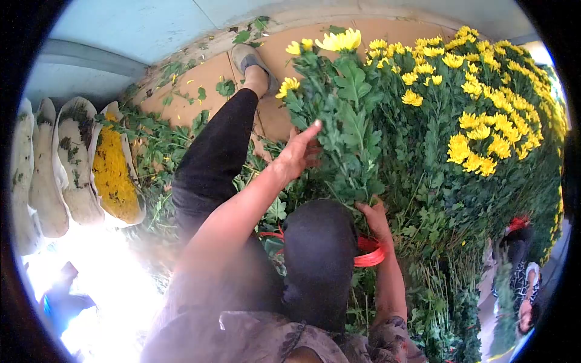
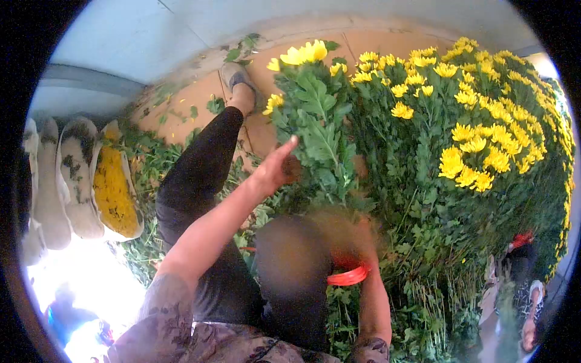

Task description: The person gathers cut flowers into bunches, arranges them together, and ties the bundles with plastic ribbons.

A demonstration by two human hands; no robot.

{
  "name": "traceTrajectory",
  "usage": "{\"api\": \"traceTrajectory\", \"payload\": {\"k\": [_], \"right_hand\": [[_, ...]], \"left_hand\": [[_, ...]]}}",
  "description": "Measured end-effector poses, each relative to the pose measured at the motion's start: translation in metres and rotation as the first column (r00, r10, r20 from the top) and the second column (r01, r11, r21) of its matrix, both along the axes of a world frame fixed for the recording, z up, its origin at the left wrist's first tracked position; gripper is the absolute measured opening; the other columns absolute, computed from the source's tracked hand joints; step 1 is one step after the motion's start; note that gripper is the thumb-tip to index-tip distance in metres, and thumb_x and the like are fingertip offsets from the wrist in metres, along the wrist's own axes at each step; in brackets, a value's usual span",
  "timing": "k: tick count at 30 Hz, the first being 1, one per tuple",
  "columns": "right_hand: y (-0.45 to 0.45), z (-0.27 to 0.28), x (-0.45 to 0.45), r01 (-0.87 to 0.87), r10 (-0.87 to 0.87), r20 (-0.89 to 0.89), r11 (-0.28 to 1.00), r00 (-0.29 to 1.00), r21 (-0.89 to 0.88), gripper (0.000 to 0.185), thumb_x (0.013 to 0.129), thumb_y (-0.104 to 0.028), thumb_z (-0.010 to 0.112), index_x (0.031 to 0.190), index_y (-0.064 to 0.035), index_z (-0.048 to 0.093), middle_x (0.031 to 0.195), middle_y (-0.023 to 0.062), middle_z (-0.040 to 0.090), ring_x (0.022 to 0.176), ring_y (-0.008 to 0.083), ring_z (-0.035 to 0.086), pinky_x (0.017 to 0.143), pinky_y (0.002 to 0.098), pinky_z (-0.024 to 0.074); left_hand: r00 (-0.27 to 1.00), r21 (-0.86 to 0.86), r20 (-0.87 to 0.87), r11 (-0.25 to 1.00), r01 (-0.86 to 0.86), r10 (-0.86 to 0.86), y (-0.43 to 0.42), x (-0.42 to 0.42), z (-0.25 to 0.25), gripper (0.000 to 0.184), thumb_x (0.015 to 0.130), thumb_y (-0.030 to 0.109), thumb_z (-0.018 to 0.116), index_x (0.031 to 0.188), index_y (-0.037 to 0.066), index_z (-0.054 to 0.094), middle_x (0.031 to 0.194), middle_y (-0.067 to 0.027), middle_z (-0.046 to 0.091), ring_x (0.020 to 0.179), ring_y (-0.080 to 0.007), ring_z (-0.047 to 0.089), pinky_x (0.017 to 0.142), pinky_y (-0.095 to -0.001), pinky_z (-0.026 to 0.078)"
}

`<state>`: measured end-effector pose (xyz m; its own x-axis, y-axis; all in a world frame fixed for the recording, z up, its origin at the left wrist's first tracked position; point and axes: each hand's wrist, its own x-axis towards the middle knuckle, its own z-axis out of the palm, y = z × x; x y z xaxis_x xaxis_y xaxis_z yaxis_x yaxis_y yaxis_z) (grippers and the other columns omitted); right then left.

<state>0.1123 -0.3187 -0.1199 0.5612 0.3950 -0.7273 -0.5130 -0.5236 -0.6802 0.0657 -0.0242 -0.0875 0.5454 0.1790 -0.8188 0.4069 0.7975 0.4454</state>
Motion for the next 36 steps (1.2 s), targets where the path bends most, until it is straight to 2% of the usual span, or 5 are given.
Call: {"api": "traceTrajectory", "payload": {"k": [7, 11, 20, 32, 36], "right_hand": [[-0.022, -0.01, -0.021, -0.047, 0.034, -0.125, 0.993, 0.992, -0.105, 0.042, 0.083, -0.028, 0.067, 0.114, -0.0017, 0.058, 0.1, 0.004, 0.064, 0.086, 0.0163, 0.06, 0.08, 0.032, 0.046], [-0.013, -0.014, -0.04, 0.102, -0.149, -0.317, 0.982, 0.937, -0.16, 0.05, 0.085, -0.037, 0.066, 0.118, -0.0008, 0.055, 0.102, 0.0064, 0.064, 0.087, 0.0181, 0.06, 0.077, 0.0341, 0.047], [0.013, -0.039, -0.035, 0.243, -0.309, -0.167, 0.912, 0.936, -0.33, 0.064, 0.088, -0.045, 0.064, 0.129, 0.001, 0.048, 0.105, 0.0113, 0.063, 0.087, 0.021, 0.059, 0.073, 0.0377, 0.0481], [0.026, 0.026, -0.01, -0.176, 0.204, 0.707, 0.978, 0.677, -0.114, 0.035, 0.092, -0.036, 0.059, 0.087, -0.0007, 0.055, 0.074, -0.0006, 0.051, 0.071, 0.0109, 0.043, 0.065, 0.0294, 0.0381], [0.03, 0.001, -0.011, -0.044, 0.07, 0.514, 0.997, 0.855, -0.062, 0.035, 0.094, -0.034, 0.057, 0.082, -0.0009, 0.054, 0.073, 0.0009, 0.049, 0.069, 0.0103, 0.042, 0.062, 0.0289, 0.0374]], "left_hand": [[0.976, 0.342, -0.086, 0.926, -0.159, 0.199, 0.001, -0.025, -0.113, 0.075, 0.091, 0.049, 0.053, 0.147, 0.008, 0.026, 0.151, -0.0145, 0.03, 0.137, -0.0301, 0.027, 0.107, -0.0517, 0.027], [0.905, 0.029, -0.4, 0.989, -0.144, 0.143, -0.02, -0.009, -0.125, 0.086, 0.086, 0.055, 0.057, 0.149, 0.008, 0.021, 0.15, -0.0141, 0.03, 0.137, -0.0314, 0.027, 0.11, -0.0488, 0.025], [0.943, -0.375, 0.041, 0.879, -0.293, 0.332, -0.031, -0.014, -0.145, 0.048, 0.079, 0.029, 0.074, 0.118, 0.003, 0.06, 0.119, -0.0125, 0.06, 0.106, -0.0273, 0.057, 0.091, -0.0443, 0.046], [0.916, 0.143, 0.173, 0.911, -0.386, 0.361, -0.043, 0.018, 0.005, 0.031, 0.074, -0.005, 0.064, 0.105, -0.004, 0.059, 0.092, -0.0108, 0.065, 0.083, -0.0207, 0.061, 0.073, -0.0353, 0.05], [0.901, 0.155, 0.294, 0.914, -0.375, 0.32, -0.06, 0.009, 0.025, 0.034, 0.08, 0.0, 0.06, 0.113, 0.0, 0.054, 0.1, -0.0115, 0.063, 0.087, -0.024, 0.061, 0.073, -0.0388, 0.052]]}}
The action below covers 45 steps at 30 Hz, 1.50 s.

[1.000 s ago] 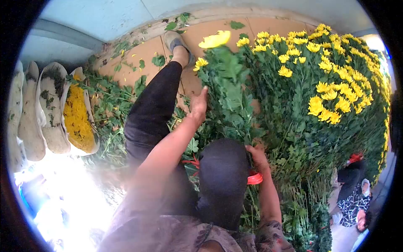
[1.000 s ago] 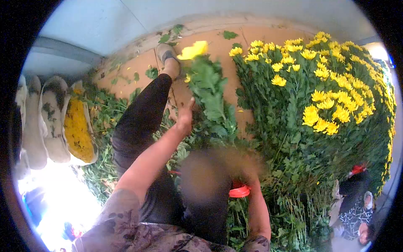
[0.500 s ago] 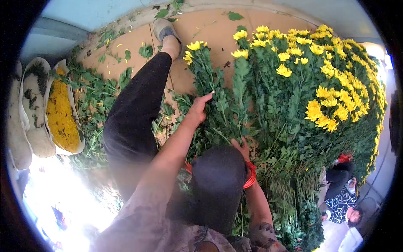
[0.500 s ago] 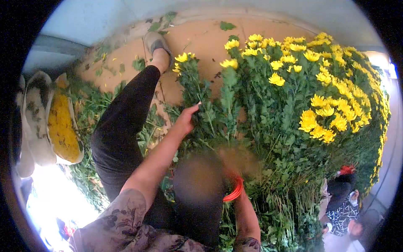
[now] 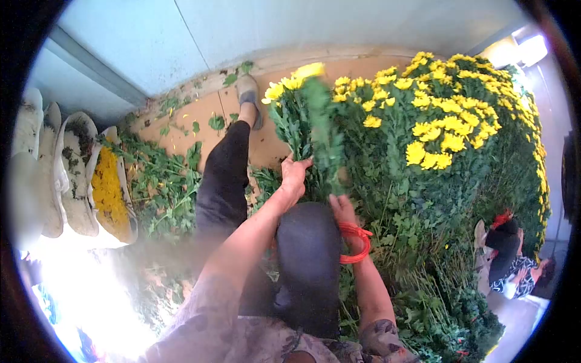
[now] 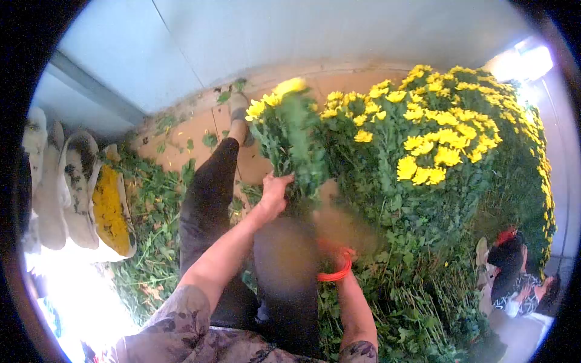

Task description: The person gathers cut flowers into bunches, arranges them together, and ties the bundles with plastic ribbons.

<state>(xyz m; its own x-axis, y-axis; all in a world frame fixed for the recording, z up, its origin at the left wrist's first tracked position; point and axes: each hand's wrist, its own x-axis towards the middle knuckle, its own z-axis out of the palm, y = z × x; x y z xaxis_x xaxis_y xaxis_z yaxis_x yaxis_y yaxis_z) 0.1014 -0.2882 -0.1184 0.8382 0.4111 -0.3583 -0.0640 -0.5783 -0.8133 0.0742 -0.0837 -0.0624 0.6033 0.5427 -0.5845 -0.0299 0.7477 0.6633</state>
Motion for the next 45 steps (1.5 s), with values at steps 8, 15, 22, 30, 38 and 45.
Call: {"api": "traceTrajectory", "payload": {"k": [8, 15, 22, 30, 38, 45], "right_hand": [[0.012, -0.03, -0.042, -0.012, 0.041, -0.058, 0.901, 0.997, 0.434, 0.033, 0.096, -0.029, 0.051, 0.106, 0.0012, 0.058, 0.088, 0.0104, 0.063, 0.084, 0.0211, 0.054, 0.076, 0.0378, 0.0427], [0.041, 0.047, -0.006, -0.393, 0.373, -0.365, 0.919, 0.853, 0.019, 0.056, 0.094, -0.04, 0.052, 0.133, 0.0009, 0.048, 0.133, 0.0173, 0.052, 0.125, 0.028, 0.047, 0.103, 0.0371, 0.0353], [0.018, -0.055, 0.102, 0.184, 0.169, 0.578, 0.846, 0.798, -0.501, 0.059, 0.093, -0.044, 0.05, 0.133, -0.0014, 0.045, 0.122, 0.0226, 0.057, 0.113, 0.0403, 0.053, 0.099, 0.0489, 0.0382], [0.038, -0.083, 0.06, -0.048, 0.069, 0.039, 0.922, 0.997, -0.383, 0.047, 0.091, -0.04, 0.053, 0.122, -0.003, 0.053, 0.109, 0.0172, 0.064, 0.096, 0.035, 0.061, 0.081, 0.045, 0.0488], [0.035, 0.044, -0.012, 0.235, -0.081, -0.483, 0.934, 0.872, 0.268, 0.026, 0.087, -0.008, 0.056, 0.111, 0.0024, 0.058, 0.106, 0.0062, 0.064, 0.091, 0.0196, 0.06, 0.081, 0.0334, 0.0492], [0.01, 0.125, 0.004, -0.316, 0.32, 0.124, 0.947, 0.939, -0.054, 0.031, 0.074, 0.0, 0.063, 0.105, -0.0006, 0.063, 0.114, 0.0101, 0.061, 0.108, 0.0262, 0.056, 0.093, 0.0353, 0.0442]], "left_hand": [[0.982, -0.051, 0.108, 0.986, 0.16, -0.154, 0.041, -0.026, 0.02, 0.048, 0.08, 0.002, 0.066, 0.124, 0.003, 0.048, 0.111, -0.0109, 0.061, 0.099, -0.0237, 0.059, 0.081, -0.0409, 0.051], [0.892, -0.249, 0.033, 0.861, 0.444, -0.451, 0.063, -0.007, 0.054, 0.031, 0.079, 0.004, 0.071, 0.108, 0.001, 0.061, 0.097, -0.0091, 0.066, 0.091, -0.0241, 0.064, 0.082, -0.0414, 0.054], [0.97, -0.168, -0.244, 0.985, -0.025, -0.017, 0.056, 0.005, -0.023, 0.04, 0.078, 0.008, 0.075, 0.11, -0.007, 0.056, 0.107, -0.0145, 0.061, 0.1, -0.0253, 0.058, 0.093, -0.0426, 0.046], [0.955, -0.236, -0.282, 0.971, 0.02, -0.088, 0.048, 0.009, -0.046, 0.037, 0.082, 0.015, 0.073, 0.109, -0.007, 0.061, 0.11, -0.0143, 0.062, 0.098, -0.0248, 0.058, 0.088, -0.0416, 0.047], [0.991, -0.316, -0.003, 0.94, 0.125, -0.133, 0.037, 0.006, -0.013, 0.034, 0.089, 0.02, 0.061, 0.116, 0.0, 0.058, 0.111, -0.0102, 0.064, 0.101, -0.0251, 0.061, 0.091, -0.042, 0.049], [0.991, -0.144, 0.023, 0.98, 0.137, -0.135, 0.023, -0.005, 0.001, 0.055, 0.078, 0.004, 0.072, 0.125, -0.002, 0.043, 0.114, -0.0145, 0.06, 0.103, -0.0272, 0.06, 0.089, -0.0445, 0.05]]}}
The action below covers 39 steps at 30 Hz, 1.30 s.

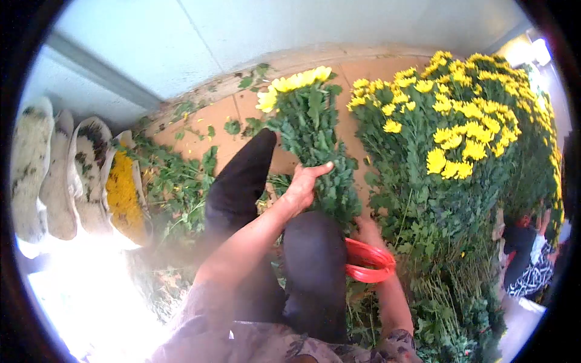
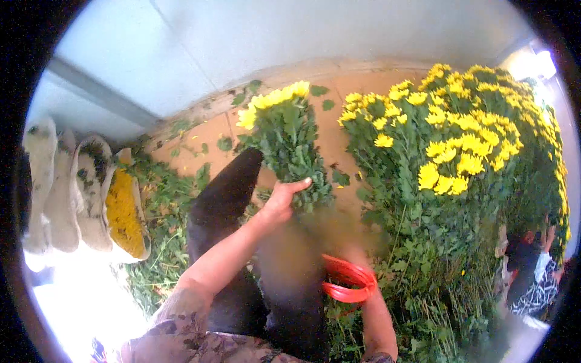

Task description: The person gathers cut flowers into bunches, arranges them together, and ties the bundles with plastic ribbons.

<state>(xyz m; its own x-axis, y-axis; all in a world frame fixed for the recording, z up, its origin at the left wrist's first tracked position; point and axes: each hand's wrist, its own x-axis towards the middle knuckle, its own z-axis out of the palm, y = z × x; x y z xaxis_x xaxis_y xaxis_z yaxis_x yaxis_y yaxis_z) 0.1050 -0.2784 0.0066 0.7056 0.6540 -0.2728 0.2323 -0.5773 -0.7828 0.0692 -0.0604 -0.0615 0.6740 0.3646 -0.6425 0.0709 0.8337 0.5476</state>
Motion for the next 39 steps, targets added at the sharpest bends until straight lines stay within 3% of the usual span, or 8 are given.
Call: {"api": "traceTrajectory", "payload": {"k": [2, 7, 9, 15, 18, 20, 29, 39], "right_hand": [[-0.014, 0.024, 0.007, -0.128, 0.171, 0.441, 0.984, 0.881, -0.124, 0.034, 0.07, 0.003, 0.065, 0.104, -0.0015, 0.065, 0.117, 0.0112, 0.06, 0.113, 0.0281, 0.055, 0.097, 0.0358, 0.0428], [-0.022, 0.221, -0.006, -0.154, 0.027, 0.603, 0.975, 0.797, 0.16, 0.049, 0.072, -0.001, 0.068, 0.119, -0.0022, 0.053, 0.124, 0.0138, 0.055, 0.116, 0.026, 0.053, 0.099, 0.0355, 0.0422], [-0.027, 0.238, -0.01, -0.152, 0.038, 0.738, 0.984, 0.674, 0.089, 0.059, 0.072, -0.002, 0.068, 0.127, -0.0026, 0.046, 0.128, 0.0144, 0.053, 0.118, 0.0252, 0.051, 0.1, 0.0358, 0.0415], [0.042, 0.097, -0.012, 0.103, -0.14, 0.183, 0.975, 0.973, 0.199, 0.087, 0.065, -0.006, 0.079, 0.141, 0.0001, 0.036, 0.139, 0.0187, 0.044, 0.132, 0.0275, 0.04, 0.109, 0.0365, 0.0303], [0.066, 0.067, -0.015, 0.017, -0.029, -0.082, 0.99, 0.996, -0.139, 0.081, 0.075, -0.027, 0.078, 0.138, 0.0015, 0.035, 0.136, 0.0213, 0.046, 0.125, 0.0331, 0.047, 0.105, 0.0404, 0.0359], [0.056, 0.02, -0.012, 0.045, 0.009, 0.358, 0.989, 0.934, -0.143, 0.073, 0.079, -0.034, 0.074, 0.133, 0.0012, 0.041, 0.133, 0.0222, 0.048, 0.12, 0.0356, 0.05, 0.103, 0.0432, 0.0377], [-0.112, -0.024, 0.044, 0.435, -0.252, 0.554, 0.871, 0.794, -0.227, 0.052, 0.087, -0.035, 0.063, 0.126, -0.0019, 0.051, 0.125, 0.0217, 0.052, 0.116, 0.0359, 0.051, 0.098, 0.0411, 0.0431], [-0.177, -0.027, 0.19, 0.698, -0.162, 0.761, 0.55, 0.628, -0.459, 0.103, 0.069, -0.04, 0.081, 0.144, -0.0006, 0.023, 0.149, 0.0123, 0.028, 0.124, 0.0342, 0.039, 0.107, 0.0484, 0.0304]], "left_hand": [[0.993, -0.033, 0.111, 0.998, 0.053, -0.049, 0.01, -0.003, 0.036, 0.063, 0.077, 0.005, 0.074, 0.127, -0.002, 0.037, 0.117, -0.0157, 0.057, 0.107, -0.0279, 0.057, 0.089, -0.0448, 0.05], [0.977, 0.26, -0.179, 0.963, -0.067, 0.116, 0.015, 0.005, 0.072, 0.055, 0.074, 0.008, 0.077, 0.119, -0.008, 0.05, 0.118, -0.0162, 0.058, 0.107, -0.0249, 0.054, 0.098, -0.039, 0.039], [0.986, 0.176, 0.16, 0.982, -0.071, 0.043, 0.013, 0.007, 0.084, 0.05, 0.075, 0.007, 0.076, 0.118, -0.005, 0.053, 0.113, -0.0137, 0.062, 0.103, -0.0243, 0.057, 0.095, -0.0389, 0.042], [0.95, 0.101, 0.3, 0.988, -0.119, 0.084, 0.031, -0.011, 0.111, 0.049, 0.077, 0.005, 0.073, 0.122, 0.003, 0.052, 0.115, -0.0059, 0.061, 0.107, -0.0244, 0.055, 0.098, -0.0392, 0.041], [0.966, 0.099, 0.224, 0.983, -0.156, 0.131, 0.046, 0.004, 0.12, 0.044, 0.08, 0.015, 0.072, 0.119, 0.006, 0.055, 0.116, -0.0077, 0.059, 0.108, -0.0263, 0.053, 0.098, -0.0437, 0.04], [0.941, 0.006, 0.311, 0.99, -0.14, 0.131, 0.067, 0.01, 0.123, 0.055, 0.08, 0.02, 0.073, 0.124, -0.003, 0.05, 0.121, -0.0104, 0.057, 0.111, -0.0251, 0.051, 0.1, -0.0423, 0.038], [0.97, 0.109, 0.145, 0.971, -0.211, 0.194, 0.061, 0.022, 0.086, 0.031, 0.09, 0.009, 0.06, 0.119, -0.002, 0.055, 0.114, -0.0088, 0.061, 0.102, -0.0239, 0.06, 0.09, -0.0403, 0.049], [0.994, 0.008, 0.016, 0.994, 0.107, -0.107, 0.022, 0.035, 0.073, 0.033, 0.089, 0.007, 0.062, 0.121, 0.002, 0.055, 0.114, -0.0069, 0.06, 0.101, -0.0225, 0.059, 0.088, -0.0399, 0.049]]}}
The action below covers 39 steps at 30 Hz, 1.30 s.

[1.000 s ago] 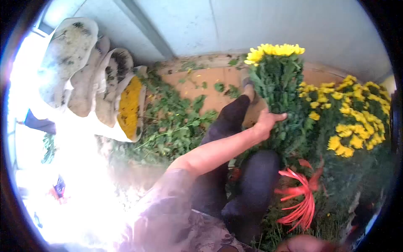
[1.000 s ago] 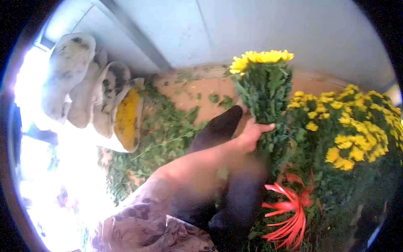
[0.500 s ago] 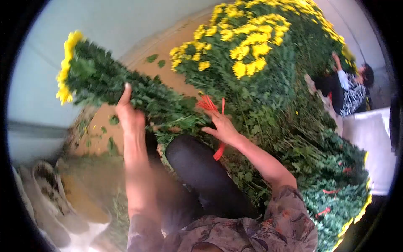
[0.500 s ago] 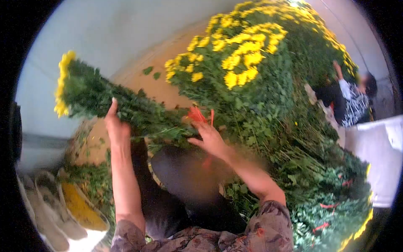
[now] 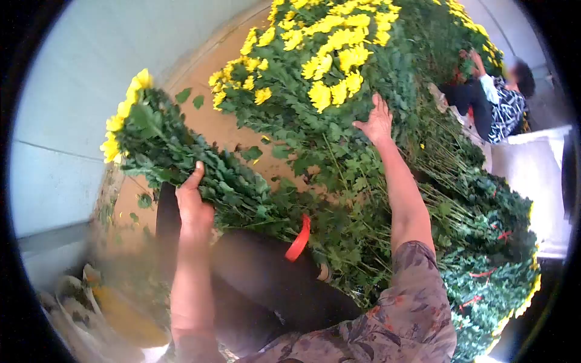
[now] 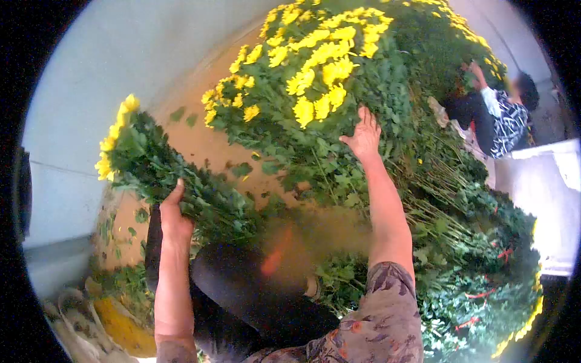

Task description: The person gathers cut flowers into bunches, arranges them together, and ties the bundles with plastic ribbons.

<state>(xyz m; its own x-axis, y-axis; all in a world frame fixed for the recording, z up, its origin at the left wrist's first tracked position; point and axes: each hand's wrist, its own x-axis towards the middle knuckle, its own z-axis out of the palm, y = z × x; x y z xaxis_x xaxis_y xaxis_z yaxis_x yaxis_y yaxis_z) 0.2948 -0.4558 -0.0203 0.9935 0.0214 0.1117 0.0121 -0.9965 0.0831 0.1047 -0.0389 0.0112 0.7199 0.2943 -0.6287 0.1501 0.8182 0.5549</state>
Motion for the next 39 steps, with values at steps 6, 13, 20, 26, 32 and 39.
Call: {"api": "traceTrajectory", "payload": {"k": [6, 13, 20, 26, 32, 39], "right_hand": [[-0.02, -0.025, 0.036, 0.067, -0.067, 0.004, 0.994, 0.998, 0.087, 0.091, 0.066, -0.03, 0.081, 0.139, -0.0083, 0.031, 0.13, 0.006, 0.044, 0.098, 0.0236, 0.056, 0.081, 0.0401, 0.0493], [-0.039, -0.006, 0.012, -0.056, 0.054, 0.028, 0.995, 0.998, 0.077, 0.066, 0.065, -0.002, 0.07, 0.127, -0.0089, 0.049, 0.122, 0.009, 0.048, 0.094, 0.0303, 0.059, 0.08, 0.0428, 0.0493], [0.005, 0.015, -0.005, -0.039, 0.035, -0.018, 0.97, 0.999, -0.238, 0.111, 0.055, -0.039, 0.089, 0.144, -0.0157, 0.026, 0.151, 0.0136, 0.017, 0.136, 0.0402, 0.021, 0.107, 0.0541, 0.026], [-0.023, -0.038, 0.064, -0.004, 0.025, -0.044, 0.905, 0.999, 0.426, 0.126, 0.06, -0.017, 0.086, 0.15, -0.025, 0.0, 0.151, 0.0171, 0.019, 0.136, 0.0351, 0.028, 0.109, 0.0501, 0.03], [-0.063, -0.062, 0.071, 0.131, 0.003, -0.133, 0.144, 0.991, 0.981, 0.081, 0.081, -0.045, 0.069, 0.143, -0.0148, 0.026, 0.144, 0.0102, 0.035, 0.125, 0.04, 0.039, 0.104, 0.0566, 0.0325], [0.001, 0.039, -0.031, -0.085, 0.089, 0.002, 0.951, 0.996, 0.297, 0.089, 0.055, -0.022, 0.085, 0.132, -0.0006, 0.045, 0.113, 0.0149, 0.063, 0.097, 0.0247, 0.063, 0.091, 0.0324, 0.0493]], "left_hand": [[0.999, 0.138, 0.008, 0.989, -0.05, 0.049, -0.011, -0.003, 0.006, 0.03, 0.089, 0.008, 0.061, 0.119, 0.005, 0.057, 0.112, -0.005, 0.061, 0.1, -0.0219, 0.059, 0.088, -0.0395, 0.049], [0.995, 0.095, 0.036, 0.991, -0.094, 0.091, 0.005, -0.005, 0.005, 0.039, 0.087, 0.003, 0.063, 0.124, 0.005, 0.053, 0.116, -0.0059, 0.059, 0.102, -0.0213, 0.057, 0.091, -0.0387, 0.048], [0.995, 0.16, 0.008, 0.982, -0.104, 0.104, 0.03, -0.032, -0.034, 0.027, 0.092, 0.017, 0.059, 0.115, 0.002, 0.06, 0.111, -0.0077, 0.063, 0.097, -0.0233, 0.061, 0.087, -0.0402, 0.049], [0.988, 0.086, -0.039, 0.986, -0.145, 0.149, 0.026, -0.039, 0.004, 0.032, 0.088, 0.008, 0.062, 0.12, 0.005, 0.055, 0.112, -0.0062, 0.061, 0.101, -0.0223, 0.06, 0.087, -0.0403, 0.05], [0.987, 0.098, -0.021, 0.982, -0.16, 0.162, 0.03, -0.027, 0.024, 0.032, 0.088, 0.006, 0.063, 0.118, 0.005, 0.055, 0.111, -0.005, 0.061, 0.099, -0.0203, 0.06, 0.086, -0.0377, 0.05], [0.975, 0.034, 0.085, 0.977, -0.209, 0.206, 0.047, -0.045, 0.008, 0.035, 0.087, 0.008, 0.065, 0.121, 0.006, 0.056, 0.114, -0.0048, 0.061, 0.101, -0.0207, 0.058, 0.089, -0.0388, 0.048]]}}
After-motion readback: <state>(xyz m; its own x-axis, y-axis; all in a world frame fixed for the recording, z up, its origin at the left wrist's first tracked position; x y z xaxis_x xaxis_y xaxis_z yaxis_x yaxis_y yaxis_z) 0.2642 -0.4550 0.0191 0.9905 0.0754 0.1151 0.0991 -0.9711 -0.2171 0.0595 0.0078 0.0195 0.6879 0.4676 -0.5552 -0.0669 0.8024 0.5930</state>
